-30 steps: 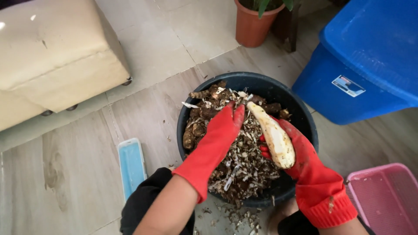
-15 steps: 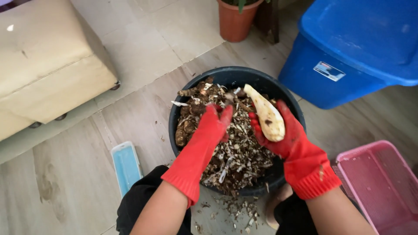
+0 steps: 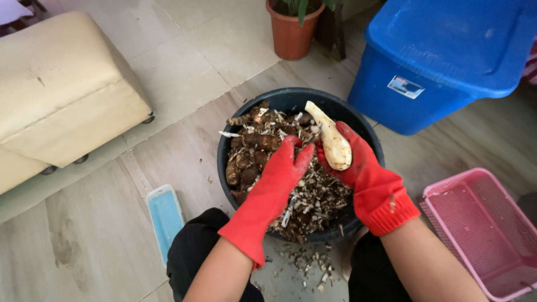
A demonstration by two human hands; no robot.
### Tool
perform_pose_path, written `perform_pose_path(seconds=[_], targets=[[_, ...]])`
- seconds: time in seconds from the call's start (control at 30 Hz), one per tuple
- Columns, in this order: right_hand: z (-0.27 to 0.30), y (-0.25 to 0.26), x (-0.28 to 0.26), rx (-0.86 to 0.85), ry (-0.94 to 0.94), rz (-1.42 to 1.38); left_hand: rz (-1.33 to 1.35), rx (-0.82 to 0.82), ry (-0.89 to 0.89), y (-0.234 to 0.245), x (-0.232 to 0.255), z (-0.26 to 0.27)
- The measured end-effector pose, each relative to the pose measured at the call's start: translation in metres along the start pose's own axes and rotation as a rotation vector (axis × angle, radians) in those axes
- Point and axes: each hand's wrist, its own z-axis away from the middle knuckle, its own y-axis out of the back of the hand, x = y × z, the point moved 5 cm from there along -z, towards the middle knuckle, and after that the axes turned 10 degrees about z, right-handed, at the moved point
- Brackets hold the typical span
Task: The person sits on the floor and peels the skin off several root vegetables using a knife. The peeled vegetables are placed into a black basin filled with peels and other vegetable pieces.
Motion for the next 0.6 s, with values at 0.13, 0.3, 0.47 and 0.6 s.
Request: perform_pose_path(seconds=[0.13, 0.3, 0.47, 0.6], targets=[[0.063, -0.034, -0.007, 0.11, -0.185, 0.104, 0.098, 0.037, 0.04, -0.011, -0.018, 0.005], [0.044, -0.001, -0.033, 0.037, 0.055, -0.33, -0.096, 0.035, 0.178, -0.005, -0.042, 0.012], [0.062, 0.071, -0.064, 0.021, 0.159, -0.29, 0.119, 0.127, 0.169, -0.005, -0.157, -0.087], [0.111, 0.179, -0.036, 0.203, 0.25, -0.27, 0.133, 0.012, 0.374, -0.029, -0.218, -0.071]])
